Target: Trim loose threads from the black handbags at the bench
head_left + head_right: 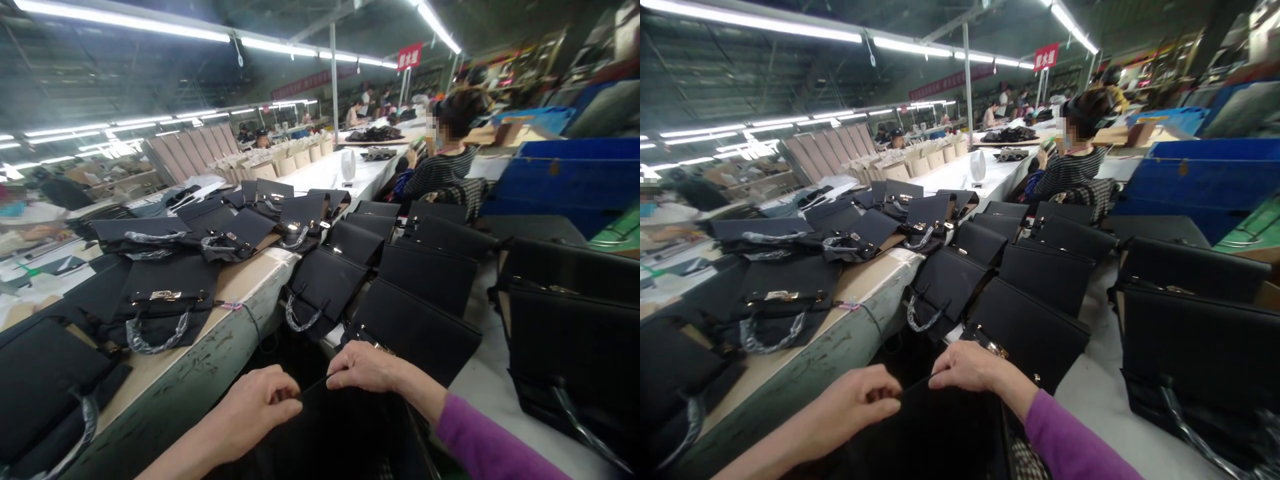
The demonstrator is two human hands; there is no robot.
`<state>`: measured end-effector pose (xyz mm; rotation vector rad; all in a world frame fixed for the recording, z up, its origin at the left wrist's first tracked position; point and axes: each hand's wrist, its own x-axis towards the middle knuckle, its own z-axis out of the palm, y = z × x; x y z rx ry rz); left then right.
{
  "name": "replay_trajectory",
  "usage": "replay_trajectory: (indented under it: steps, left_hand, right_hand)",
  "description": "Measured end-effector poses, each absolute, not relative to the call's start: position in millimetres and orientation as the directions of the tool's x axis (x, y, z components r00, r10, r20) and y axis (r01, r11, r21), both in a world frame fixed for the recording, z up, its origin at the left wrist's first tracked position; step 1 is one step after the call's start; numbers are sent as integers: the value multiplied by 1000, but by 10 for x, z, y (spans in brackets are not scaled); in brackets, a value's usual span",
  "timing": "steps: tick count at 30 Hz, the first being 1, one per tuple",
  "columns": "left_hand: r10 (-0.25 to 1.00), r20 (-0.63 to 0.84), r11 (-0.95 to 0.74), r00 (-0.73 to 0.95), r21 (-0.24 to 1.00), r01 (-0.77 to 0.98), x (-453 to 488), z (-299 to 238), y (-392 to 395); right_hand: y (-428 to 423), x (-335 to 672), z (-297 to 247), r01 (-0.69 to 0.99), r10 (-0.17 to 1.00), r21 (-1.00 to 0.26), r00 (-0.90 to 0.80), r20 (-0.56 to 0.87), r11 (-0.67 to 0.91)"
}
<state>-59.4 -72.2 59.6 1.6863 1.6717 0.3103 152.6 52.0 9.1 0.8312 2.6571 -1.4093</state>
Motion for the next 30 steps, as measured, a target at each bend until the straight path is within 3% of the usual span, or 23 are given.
replay_trajectory:
  steps: [6, 13, 20, 30]
  left_hand:
    - [902, -330, 61, 277, 733, 678, -271, 325, -134]
    - [876, -402, 179, 268, 786, 592, -248, 171, -92]
    - [911, -227, -33, 344, 792, 610, -57, 165, 66]
    - [919, -186, -106, 349, 734, 671, 59, 153, 124]
  right_hand:
    - [593, 1792, 131, 507, 556, -736, -803, -215, 449]
    - [543, 2194, -71, 490, 661, -841, -712, -236, 228]
    - [534, 2122, -141, 463, 710, -875, -663, -237, 140]
    - [535, 2138, -115, 482, 737, -868, -629, -246, 122]
